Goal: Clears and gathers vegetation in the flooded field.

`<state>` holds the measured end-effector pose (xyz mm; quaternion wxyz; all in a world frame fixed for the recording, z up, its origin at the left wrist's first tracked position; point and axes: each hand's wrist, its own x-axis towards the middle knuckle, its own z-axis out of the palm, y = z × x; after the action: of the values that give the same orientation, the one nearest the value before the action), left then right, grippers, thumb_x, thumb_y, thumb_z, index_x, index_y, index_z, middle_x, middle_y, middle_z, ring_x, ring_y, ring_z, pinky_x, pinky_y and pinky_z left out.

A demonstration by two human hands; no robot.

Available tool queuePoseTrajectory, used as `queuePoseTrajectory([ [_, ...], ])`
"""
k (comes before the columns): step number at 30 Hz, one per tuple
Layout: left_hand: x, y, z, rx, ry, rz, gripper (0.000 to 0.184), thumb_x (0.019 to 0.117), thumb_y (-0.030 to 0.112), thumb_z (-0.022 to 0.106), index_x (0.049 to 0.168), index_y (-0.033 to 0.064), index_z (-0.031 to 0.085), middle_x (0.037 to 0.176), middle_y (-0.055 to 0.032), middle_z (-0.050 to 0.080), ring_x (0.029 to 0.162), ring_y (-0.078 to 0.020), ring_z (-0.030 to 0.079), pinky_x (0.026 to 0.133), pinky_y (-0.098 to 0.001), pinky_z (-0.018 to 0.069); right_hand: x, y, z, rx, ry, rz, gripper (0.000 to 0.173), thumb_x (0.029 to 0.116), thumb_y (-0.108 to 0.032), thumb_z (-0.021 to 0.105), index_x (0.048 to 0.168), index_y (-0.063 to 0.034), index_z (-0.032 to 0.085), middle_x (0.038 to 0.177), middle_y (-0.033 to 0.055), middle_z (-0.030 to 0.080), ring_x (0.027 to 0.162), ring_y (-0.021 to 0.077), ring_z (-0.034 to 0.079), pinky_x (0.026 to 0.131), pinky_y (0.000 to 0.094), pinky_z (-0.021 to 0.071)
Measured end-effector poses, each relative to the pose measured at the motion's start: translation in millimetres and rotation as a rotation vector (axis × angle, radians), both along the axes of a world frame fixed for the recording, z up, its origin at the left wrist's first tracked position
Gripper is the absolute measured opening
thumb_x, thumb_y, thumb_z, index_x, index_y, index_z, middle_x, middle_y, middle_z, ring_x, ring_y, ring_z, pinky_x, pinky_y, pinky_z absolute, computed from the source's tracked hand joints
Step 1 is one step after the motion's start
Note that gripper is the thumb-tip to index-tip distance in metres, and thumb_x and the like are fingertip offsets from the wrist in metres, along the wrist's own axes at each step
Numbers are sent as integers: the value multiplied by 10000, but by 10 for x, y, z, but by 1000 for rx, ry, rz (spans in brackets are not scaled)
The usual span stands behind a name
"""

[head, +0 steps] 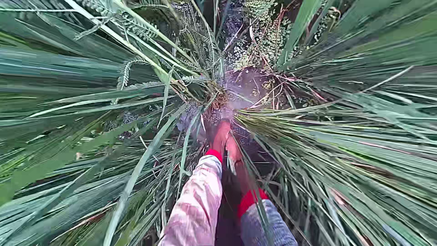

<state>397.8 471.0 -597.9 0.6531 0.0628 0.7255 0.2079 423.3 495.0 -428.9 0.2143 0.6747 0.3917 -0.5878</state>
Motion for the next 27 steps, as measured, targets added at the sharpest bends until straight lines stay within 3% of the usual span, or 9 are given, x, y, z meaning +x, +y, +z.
queuePoseTrajectory([
  [1,19,90,-86,-22,-7,-4,384,1121,179,371,1343,-87,537,1271,-264,586,1102,-297,587,969,-446,486,98,-443,-683,480,50,-161,336,1117,-95,322,1073,92,598,845,142,610,638,117,529,552,179,423],
  [2,2,163,-94,-27,-12,-7,378,1121,157,364,1351,-100,517,1277,-274,571,1095,-299,576,964,-437,480,170,-577,-1207,506,160,-373,348,1126,-106,313,1123,112,584,818,105,533,604,74,432,510,182,342],
  [4,-109,259,-15,8,-22,3,393,1119,136,361,1415,-104,455,1376,-282,523,1197,-302,547,1032,-414,452,173,-403,-1619,241,173,-521,312,1138,-154,296,1208,28,539,843,35,485,613,41,419,521,190,355],
  [7,-248,618,-8,148,-60,-13,421,1123,146,362,1446,-115,436,1481,-287,473,1365,-322,479,1147,-421,376,127,266,-1489,229,178,-519,314,1111,-58,361,1323,92,537,1074,184,623,870,134,570,845,244,483],
  [10,40,-248,-52,259,-5,148,447,1120,179,332,1354,-174,475,1316,-349,549,1174,-333,586,979,-402,506,337,-580,-1166,210,193,-533,335,1129,-123,309,1212,84,559,873,58,517,713,46,471,651,185,423],
  [12,59,68,153,72,-74,268,421,1139,185,279,1414,-93,435,1345,-248,527,1167,-249,540,1005,-357,452,331,-520,-1284,213,202,-562,360,1136,-162,283,1094,41,577,770,13,488,621,30,440,568,188,396],
  [15,42,215,-25,9,17,-6,410,1120,113,342,1440,-126,435,1464,-306,481,1361,-341,482,1149,-430,372,376,-473,-1520,144,211,-583,376,1142,-189,258,1007,9,548,686,-13,417,532,42,369,504,200,350],
  [22,108,24,138,-22,31,-25,424,1124,147,306,1398,-133,467,1391,-322,516,1295,-369,515,1095,-467,415,458,-620,-1416,80,276,-641,366,1139,-169,227,916,-55,494,635,-57,373,490,14,323,462,171,304],
  [27,62,435,-116,42,53,-104,386,1089,75,406,1396,-148,477,1439,-327,501,1373,-389,475,1156,-484,367,355,-195,-1442,110,243,-597,341,1139,-148,232,1095,15,528,716,-2,445,535,29,366,497,174,339],
])
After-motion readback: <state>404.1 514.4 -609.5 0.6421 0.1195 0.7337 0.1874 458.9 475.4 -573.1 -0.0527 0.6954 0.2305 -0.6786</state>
